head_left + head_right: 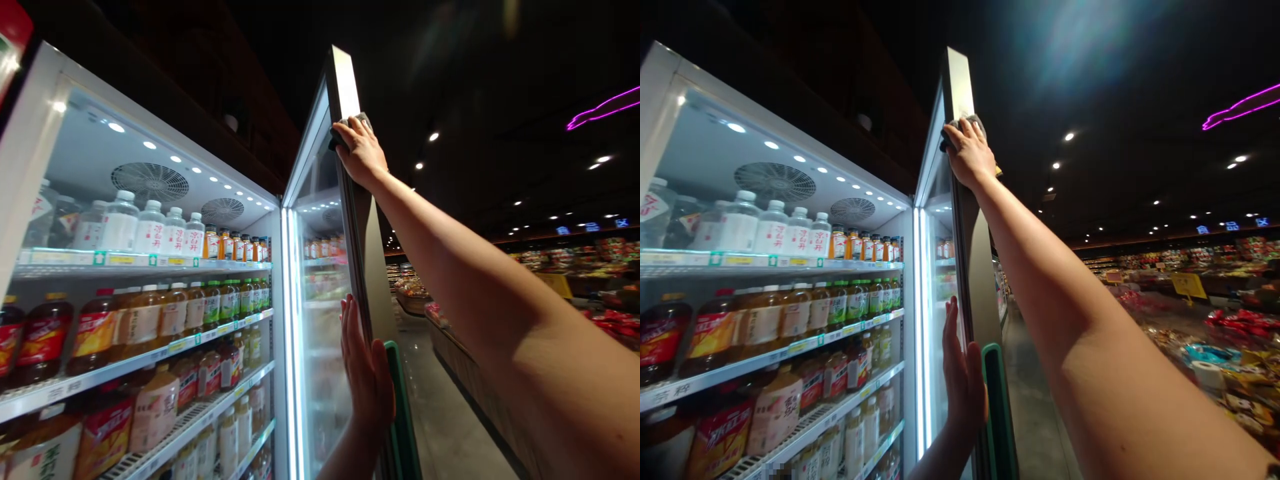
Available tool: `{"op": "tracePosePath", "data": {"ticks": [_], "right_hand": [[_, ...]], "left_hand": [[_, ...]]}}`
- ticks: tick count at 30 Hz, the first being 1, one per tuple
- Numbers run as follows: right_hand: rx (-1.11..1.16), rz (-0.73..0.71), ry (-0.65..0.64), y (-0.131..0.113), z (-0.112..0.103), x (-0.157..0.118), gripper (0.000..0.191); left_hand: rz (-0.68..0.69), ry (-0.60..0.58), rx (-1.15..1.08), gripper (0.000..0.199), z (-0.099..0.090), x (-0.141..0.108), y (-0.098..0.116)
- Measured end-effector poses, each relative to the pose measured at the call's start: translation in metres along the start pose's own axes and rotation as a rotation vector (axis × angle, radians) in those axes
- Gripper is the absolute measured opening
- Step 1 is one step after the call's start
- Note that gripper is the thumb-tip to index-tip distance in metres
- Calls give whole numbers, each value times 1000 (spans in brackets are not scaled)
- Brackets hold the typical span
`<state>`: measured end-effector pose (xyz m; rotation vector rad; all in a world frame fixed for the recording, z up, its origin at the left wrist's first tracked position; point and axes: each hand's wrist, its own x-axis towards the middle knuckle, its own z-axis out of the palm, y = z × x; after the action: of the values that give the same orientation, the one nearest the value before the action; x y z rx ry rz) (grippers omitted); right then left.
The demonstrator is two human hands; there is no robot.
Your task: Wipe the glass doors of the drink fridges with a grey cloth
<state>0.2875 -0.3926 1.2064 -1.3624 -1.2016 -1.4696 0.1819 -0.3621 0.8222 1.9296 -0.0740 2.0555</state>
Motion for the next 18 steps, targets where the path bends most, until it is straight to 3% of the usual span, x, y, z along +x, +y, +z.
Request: {"op": "tracePosePath", "data": {"ticks": [4, 10, 18], "right_hand": [[-66, -17, -1, 0, -1, -52, 60], [-62, 50, -100, -25, -27, -158, 55], [58, 87, -201, -53, -44, -282, 53]], "left_hand": [[-20, 21, -63, 55, 6, 1, -4], [-26, -142, -32, 63, 14, 3, 0], [-113, -291, 9, 73, 11, -29, -11]]}}
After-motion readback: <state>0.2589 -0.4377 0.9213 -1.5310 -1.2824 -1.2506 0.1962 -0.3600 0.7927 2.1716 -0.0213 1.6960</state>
